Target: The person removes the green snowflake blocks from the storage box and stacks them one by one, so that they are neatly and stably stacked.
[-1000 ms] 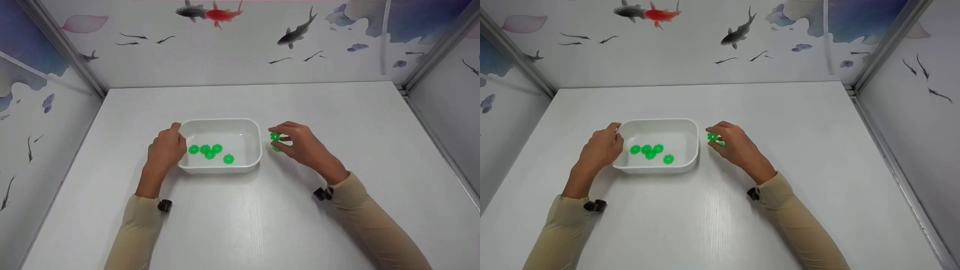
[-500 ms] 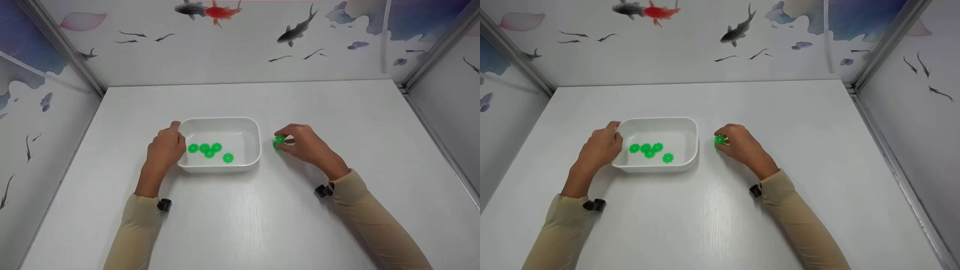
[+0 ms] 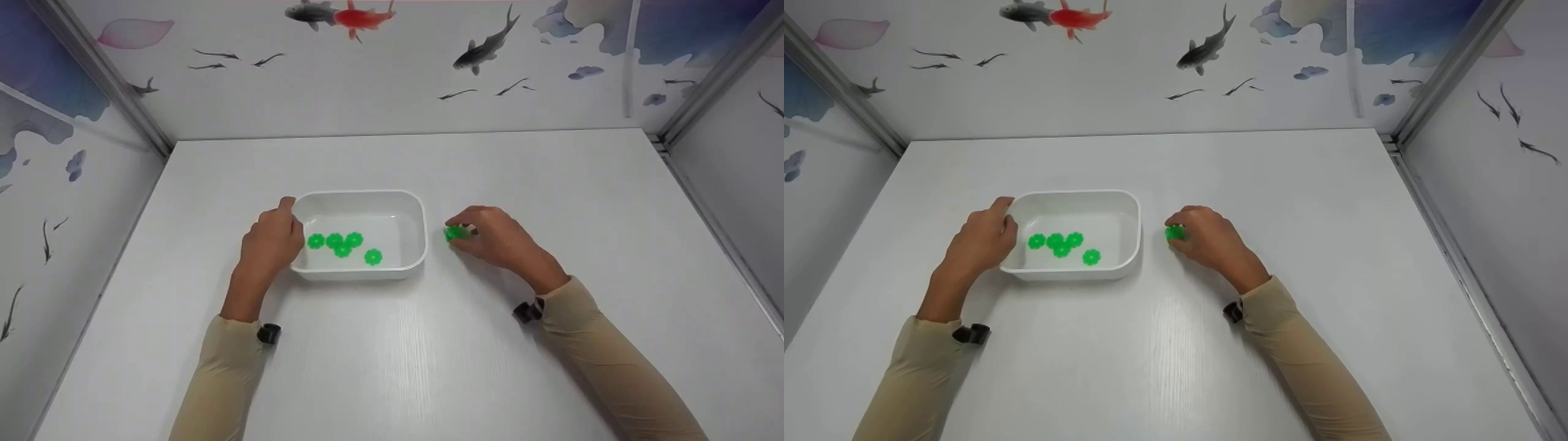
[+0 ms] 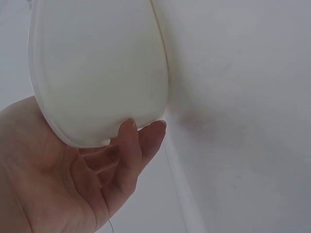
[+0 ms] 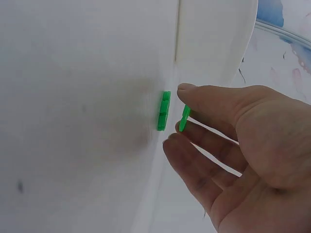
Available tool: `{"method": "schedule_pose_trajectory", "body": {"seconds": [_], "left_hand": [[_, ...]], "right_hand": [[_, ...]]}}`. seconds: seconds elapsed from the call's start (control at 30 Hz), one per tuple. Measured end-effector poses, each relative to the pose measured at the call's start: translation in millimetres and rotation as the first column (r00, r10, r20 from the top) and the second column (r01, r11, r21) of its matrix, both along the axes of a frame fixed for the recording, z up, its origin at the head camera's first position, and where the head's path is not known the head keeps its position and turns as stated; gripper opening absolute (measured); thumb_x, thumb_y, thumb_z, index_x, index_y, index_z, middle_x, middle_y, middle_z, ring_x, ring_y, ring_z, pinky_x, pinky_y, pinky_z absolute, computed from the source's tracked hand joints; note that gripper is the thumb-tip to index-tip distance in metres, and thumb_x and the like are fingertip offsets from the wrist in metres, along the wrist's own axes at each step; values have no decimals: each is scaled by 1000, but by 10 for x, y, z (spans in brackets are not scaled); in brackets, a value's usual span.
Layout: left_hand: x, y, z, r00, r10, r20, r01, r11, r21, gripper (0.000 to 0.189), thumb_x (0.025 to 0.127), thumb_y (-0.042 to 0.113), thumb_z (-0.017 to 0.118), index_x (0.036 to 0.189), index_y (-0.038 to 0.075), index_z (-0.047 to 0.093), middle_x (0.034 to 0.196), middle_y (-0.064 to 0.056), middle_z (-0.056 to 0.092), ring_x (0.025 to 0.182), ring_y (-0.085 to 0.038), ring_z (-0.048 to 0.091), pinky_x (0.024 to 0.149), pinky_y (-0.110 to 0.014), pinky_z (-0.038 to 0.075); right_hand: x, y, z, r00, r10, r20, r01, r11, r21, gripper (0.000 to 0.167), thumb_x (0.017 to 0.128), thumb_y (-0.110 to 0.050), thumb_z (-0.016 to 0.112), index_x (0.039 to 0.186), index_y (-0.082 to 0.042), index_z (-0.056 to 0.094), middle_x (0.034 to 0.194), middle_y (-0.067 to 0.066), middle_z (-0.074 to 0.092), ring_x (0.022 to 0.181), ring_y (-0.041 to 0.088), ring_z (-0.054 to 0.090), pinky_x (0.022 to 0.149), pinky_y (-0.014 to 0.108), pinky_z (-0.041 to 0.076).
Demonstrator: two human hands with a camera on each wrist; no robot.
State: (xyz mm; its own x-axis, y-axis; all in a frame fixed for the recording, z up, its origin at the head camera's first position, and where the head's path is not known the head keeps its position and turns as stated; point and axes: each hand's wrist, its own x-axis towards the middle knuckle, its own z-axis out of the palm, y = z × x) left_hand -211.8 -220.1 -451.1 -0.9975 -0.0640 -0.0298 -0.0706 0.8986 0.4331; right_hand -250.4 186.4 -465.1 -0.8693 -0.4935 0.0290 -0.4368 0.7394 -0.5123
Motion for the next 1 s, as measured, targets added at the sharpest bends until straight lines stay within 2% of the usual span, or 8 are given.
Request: {"method": "schedule_pose_trajectory", "body": {"seconds": [0.13, 0.47, 1.0], "left_hand": [[-4, -7, -2, 1000, -1, 9, 1, 1000, 2, 50, 113, 18, 41, 161, 2, 42, 149, -27, 64, 124, -41, 73, 95, -60, 62], [14, -21, -20, 1000, -17, -24, 17, 1000, -7, 50, 112, 17, 41, 159, 1, 44, 143, -29, 67, 113, -43, 76, 88, -61, 64], [-5, -3, -26, 1000, -9, 4, 9, 1000, -9, 50, 113, 19, 42, 160, 1, 42, 145, -28, 66, 115, -41, 75, 94, -61, 62]], "right_hand": [[6, -4, 3, 999, -27, -29, 29, 998, 59, 36, 95, -20, 85, 130, -13, 79, 130, 5, 78, 116, 28, 73, 98, 50, 61], [-27, 16, -17, 997, 7, -75, -2, 998, 61, 34, 94, -21, 85, 127, -14, 81, 122, 3, 80, 108, 23, 74, 91, 49, 62], [-19, -2, -28, 999, 0, -47, 3, 998, 66, 34, 93, -23, 87, 125, -14, 82, 119, 4, 81, 107, 24, 72, 91, 47, 61]]}}
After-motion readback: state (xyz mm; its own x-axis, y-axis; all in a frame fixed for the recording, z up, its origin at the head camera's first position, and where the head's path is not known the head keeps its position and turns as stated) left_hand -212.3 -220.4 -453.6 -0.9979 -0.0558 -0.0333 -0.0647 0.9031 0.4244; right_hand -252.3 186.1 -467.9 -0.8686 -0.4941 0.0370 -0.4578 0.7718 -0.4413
